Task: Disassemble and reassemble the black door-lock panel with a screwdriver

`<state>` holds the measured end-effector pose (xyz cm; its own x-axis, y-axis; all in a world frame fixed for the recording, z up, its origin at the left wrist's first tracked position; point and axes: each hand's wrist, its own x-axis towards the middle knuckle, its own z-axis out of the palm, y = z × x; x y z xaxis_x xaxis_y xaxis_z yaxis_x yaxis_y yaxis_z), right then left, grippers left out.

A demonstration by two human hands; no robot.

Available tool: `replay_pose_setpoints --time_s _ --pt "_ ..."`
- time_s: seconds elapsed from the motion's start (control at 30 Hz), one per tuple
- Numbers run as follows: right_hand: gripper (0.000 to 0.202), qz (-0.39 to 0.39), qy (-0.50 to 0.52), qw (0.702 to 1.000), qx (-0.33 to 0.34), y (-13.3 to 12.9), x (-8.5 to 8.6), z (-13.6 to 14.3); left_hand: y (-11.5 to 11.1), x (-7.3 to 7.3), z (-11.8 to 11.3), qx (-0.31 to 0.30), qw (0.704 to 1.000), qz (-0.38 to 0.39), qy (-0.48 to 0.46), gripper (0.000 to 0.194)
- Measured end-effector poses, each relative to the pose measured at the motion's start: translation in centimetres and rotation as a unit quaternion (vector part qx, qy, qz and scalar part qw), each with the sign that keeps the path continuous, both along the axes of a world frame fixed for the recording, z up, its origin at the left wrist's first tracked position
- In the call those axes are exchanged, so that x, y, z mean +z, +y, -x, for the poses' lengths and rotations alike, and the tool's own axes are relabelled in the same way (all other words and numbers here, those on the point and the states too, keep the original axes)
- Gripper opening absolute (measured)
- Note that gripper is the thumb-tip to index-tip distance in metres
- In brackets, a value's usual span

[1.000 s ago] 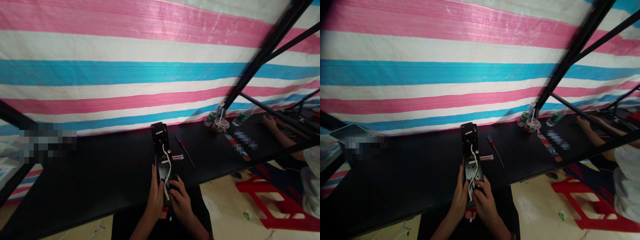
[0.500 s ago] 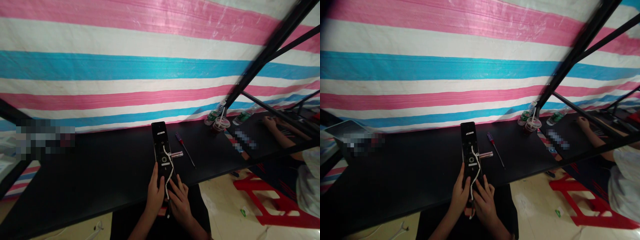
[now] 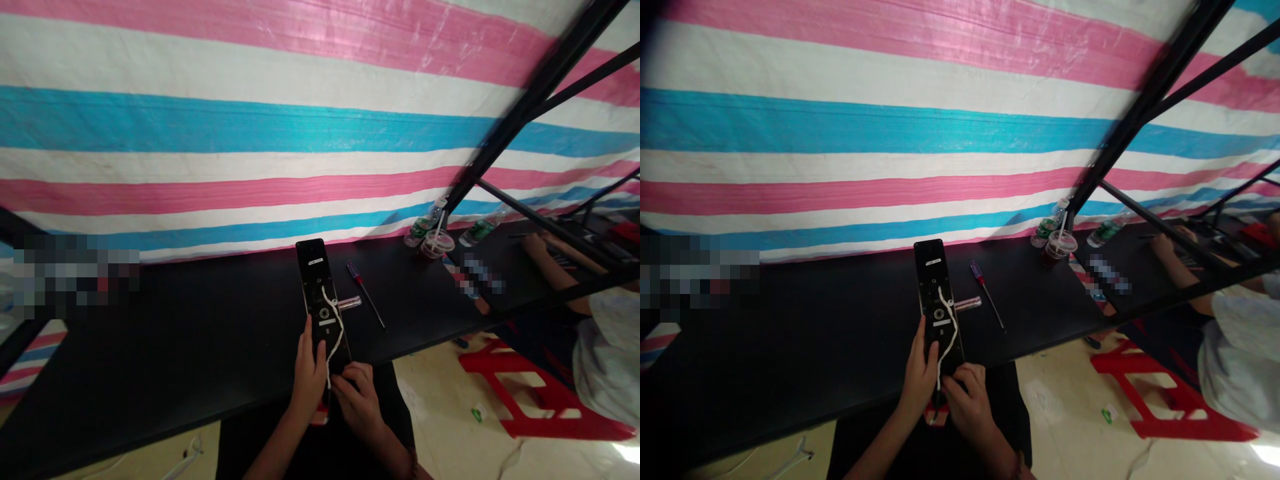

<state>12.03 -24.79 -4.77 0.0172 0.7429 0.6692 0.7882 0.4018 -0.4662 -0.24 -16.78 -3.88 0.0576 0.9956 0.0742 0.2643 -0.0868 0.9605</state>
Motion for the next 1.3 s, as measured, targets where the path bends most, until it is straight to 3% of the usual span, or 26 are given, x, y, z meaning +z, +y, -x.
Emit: replay_pose_setpoints --time_s 0.2,0.33,0.43,0.67,0.87,0.93,1.03,1.1,1.2,1.27,1.3 --pt "0.014 0.017 -0.015 1.000 0.013 0.2 0.8 -0.5 0.1 0.4 0.2 -0.024 1.000 -0.001 0.011 0.063" --pt "0.022 0.075 -0.009 0.996 0.035 -0.5 1.5 -0.8 0.1 0.6 0.1 -0.027 1.000 0.004 0.012 0.063" --pt "0.026 0.078 -0.004 0.996 0.045 -0.6 1.8 -0.8 0.1 0.6 -0.1 -0.023 1.000 -0.004 0.004 0.064" --pt "0.019 0.023 0.052 0.998 -0.004 -0.2 0.5 0.6 0.1 0.3 0.1 -0.024 1.000 -0.017 0.007 0.066" --pt "0.009 0.088 0.016 0.996 0.001 0.3 0.9 0.1 0.1 0.6 0.5 -0.032 0.999 -0.022 0.012 0.069" --pt "0.024 0.135 0.012 0.990 0.028 0.2 1.6 -0.7 0.1 0.7 0.6 -0.035 0.999 -0.016 0.013 0.065" --pt "0.060 0.174 -0.005 0.977 0.124 -0.2 2.5 -3.1 0.0 0.9 0.6 -0.035 0.999 -0.004 0.011 0.061" --pt "0.065 0.173 -0.015 0.972 0.158 0.1 2.9 -5.4 -0.2 0.9 0.6 -0.027 1.000 0.004 0.009 0.059" --pt "0.049 0.188 -0.017 0.976 0.113 3.1 3.7 -9.3 -0.3 0.9 0.5 -0.024 1.000 0.008 0.007 0.058" --pt "0.024 0.265 -0.041 0.963 0.000 6.9 4.7 -11.4 -0.3 0.8 0.5 -0.025 1.000 0.006 0.006 0.058" --pt "0.020 0.323 -0.061 0.942 -0.062 9.0 5.3 -12.2 -0.3 0.8 0.5 -0.025 1.000 0.006 0.007 0.058"
